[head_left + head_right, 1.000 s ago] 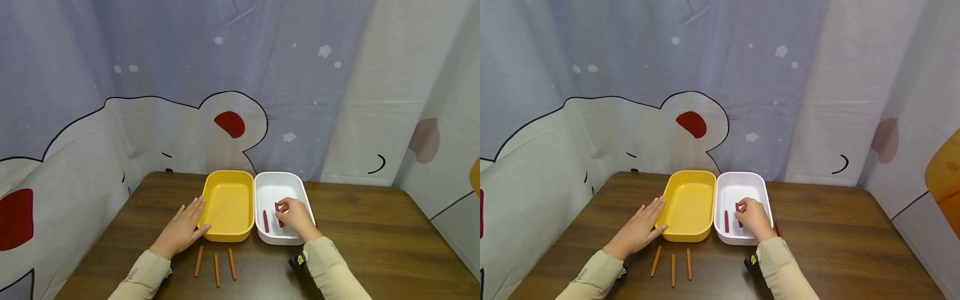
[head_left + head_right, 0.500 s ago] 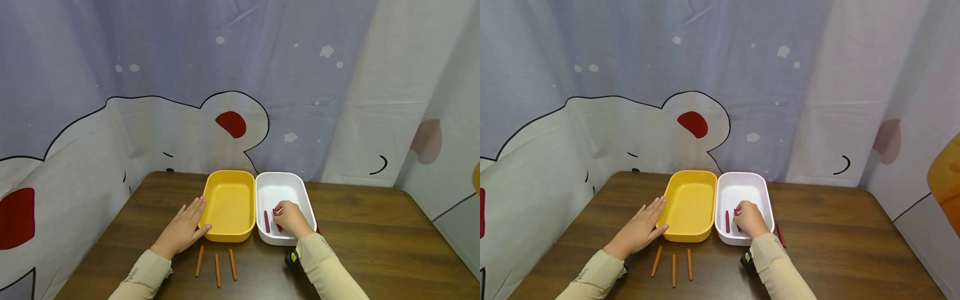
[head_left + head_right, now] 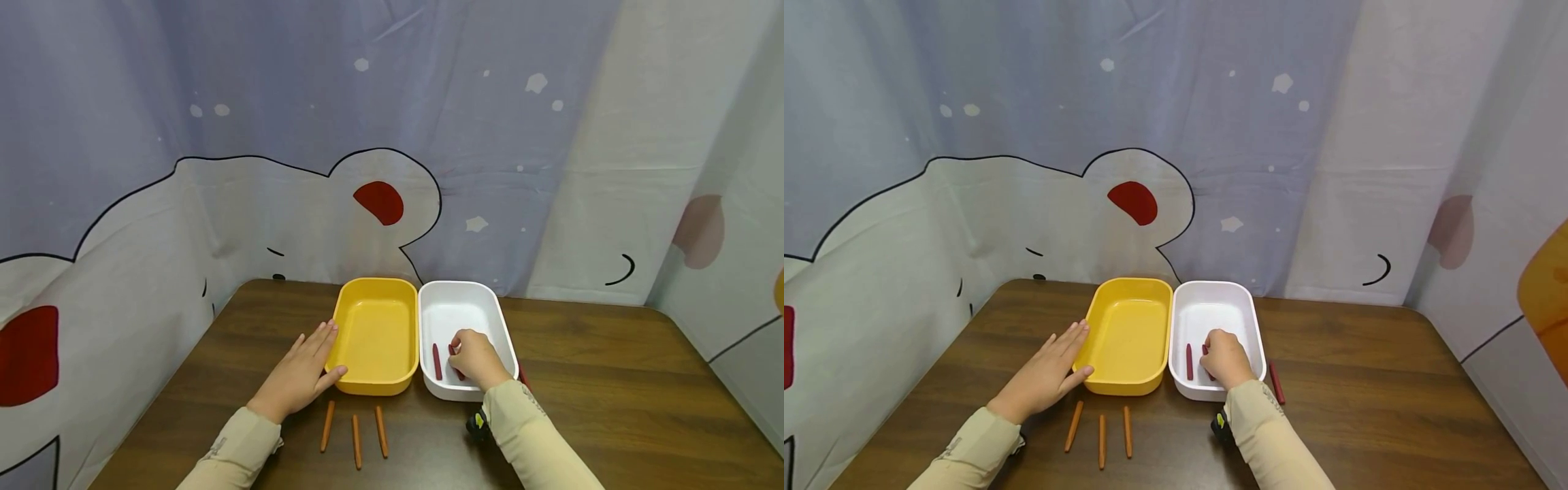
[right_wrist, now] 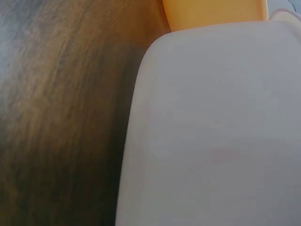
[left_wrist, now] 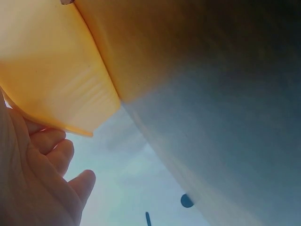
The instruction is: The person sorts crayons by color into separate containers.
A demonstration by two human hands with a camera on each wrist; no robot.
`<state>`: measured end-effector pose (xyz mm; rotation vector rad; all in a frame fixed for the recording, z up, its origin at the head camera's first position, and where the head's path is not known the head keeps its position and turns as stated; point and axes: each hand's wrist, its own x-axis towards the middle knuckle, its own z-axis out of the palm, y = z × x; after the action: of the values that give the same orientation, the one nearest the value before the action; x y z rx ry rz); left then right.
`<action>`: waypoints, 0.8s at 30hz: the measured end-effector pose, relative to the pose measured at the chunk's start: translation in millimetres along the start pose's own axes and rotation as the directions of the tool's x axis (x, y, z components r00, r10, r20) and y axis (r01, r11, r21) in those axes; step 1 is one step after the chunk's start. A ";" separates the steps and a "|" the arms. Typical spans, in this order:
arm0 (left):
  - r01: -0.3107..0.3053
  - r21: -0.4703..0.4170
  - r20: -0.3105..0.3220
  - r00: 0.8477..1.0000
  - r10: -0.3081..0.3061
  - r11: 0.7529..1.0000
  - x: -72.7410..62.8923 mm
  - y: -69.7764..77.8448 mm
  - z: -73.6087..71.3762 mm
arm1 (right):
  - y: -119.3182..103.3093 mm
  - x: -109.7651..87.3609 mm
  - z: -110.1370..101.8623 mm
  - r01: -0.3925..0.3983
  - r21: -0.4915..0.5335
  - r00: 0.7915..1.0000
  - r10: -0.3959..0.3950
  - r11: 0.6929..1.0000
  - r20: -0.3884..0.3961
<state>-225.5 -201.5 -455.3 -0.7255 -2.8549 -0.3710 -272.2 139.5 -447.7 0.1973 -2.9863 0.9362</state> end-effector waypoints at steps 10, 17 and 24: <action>0.002 -0.001 0.002 1.000 -0.002 1.000 0.5 0.5 0.2 | 0.0 -1.3 -3.3 0.019 -0.030 1.000 -0.019 0.999 -0.023; 0.001 -0.002 0.000 1.000 -0.001 1.000 0.6 0.1 1.4 | -3.1 -3.0 -6.6 0.023 -0.011 0.999 -0.024 1.000 -0.036; -0.002 0.007 -0.009 1.000 0.002 1.000 0.2 -0.5 2.3 | -7.7 -10.2 -14.9 0.038 0.036 0.997 -0.036 0.999 -0.068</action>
<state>-226.2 -201.1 -457.5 -0.7240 -2.8453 -0.3631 -261.5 142.9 -431.5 0.2164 -2.8959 0.9747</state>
